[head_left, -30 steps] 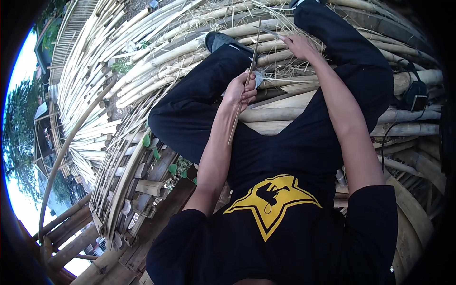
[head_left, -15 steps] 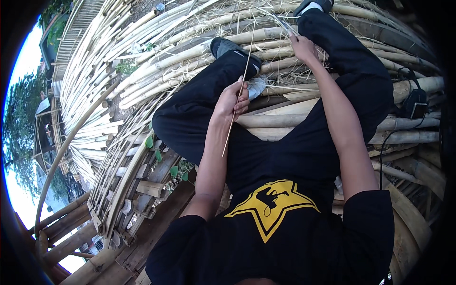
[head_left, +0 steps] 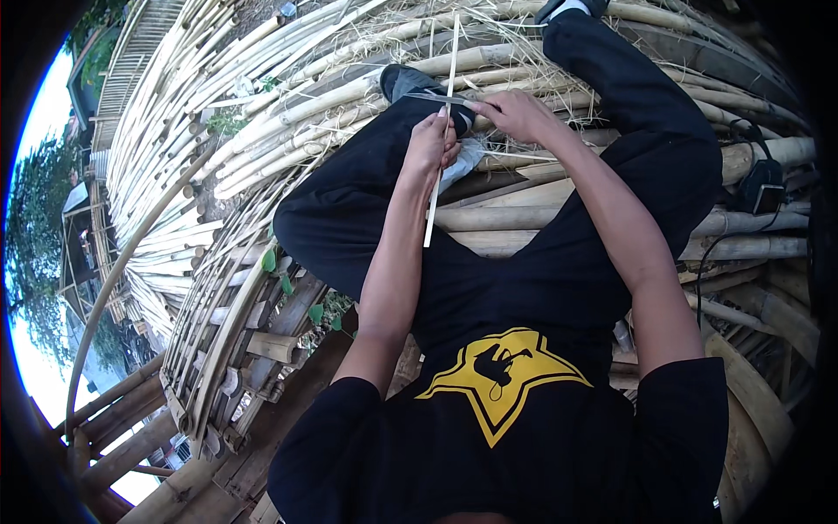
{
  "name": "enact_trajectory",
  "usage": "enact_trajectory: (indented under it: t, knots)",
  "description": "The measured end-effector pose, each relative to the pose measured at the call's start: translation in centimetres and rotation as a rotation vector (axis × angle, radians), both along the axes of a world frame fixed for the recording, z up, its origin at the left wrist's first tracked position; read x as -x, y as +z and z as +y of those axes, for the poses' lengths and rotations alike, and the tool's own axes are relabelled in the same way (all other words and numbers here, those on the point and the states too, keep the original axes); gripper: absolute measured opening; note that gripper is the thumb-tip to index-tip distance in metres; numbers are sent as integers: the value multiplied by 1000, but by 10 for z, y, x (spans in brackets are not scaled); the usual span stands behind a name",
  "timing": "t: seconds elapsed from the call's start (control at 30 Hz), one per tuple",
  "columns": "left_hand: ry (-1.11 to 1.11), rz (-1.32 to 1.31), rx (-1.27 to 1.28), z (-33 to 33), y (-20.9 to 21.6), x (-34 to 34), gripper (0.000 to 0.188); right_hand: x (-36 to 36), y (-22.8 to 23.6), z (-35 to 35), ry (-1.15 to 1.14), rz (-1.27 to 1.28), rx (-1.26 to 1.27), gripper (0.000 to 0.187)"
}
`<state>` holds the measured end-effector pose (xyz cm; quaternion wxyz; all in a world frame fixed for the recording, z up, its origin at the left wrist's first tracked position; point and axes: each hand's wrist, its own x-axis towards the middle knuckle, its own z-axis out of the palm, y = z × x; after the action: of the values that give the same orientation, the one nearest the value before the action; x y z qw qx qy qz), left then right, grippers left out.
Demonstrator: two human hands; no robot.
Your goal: The person scrapes thin strips of bamboo with a knife to shave them while holding them by hand.
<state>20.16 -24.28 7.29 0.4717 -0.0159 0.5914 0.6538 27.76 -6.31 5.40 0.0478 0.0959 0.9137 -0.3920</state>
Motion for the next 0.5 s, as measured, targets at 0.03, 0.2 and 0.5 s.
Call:
enact_trajectory:
  t: [0.03, 0.2, 0.5]
  knots:
    - [1, -11, -12, 0, -1, -2, 26, 0, -3, 2, -2, 24, -56, 49]
    - [8, -43, -34, -9, -4, -10, 27, -3, -20, 4, -10, 16, -59, 53]
    - [-61, -136, 17, -45, 37, -53, 28, -4, -40, 64, -223, -330, -165, 62]
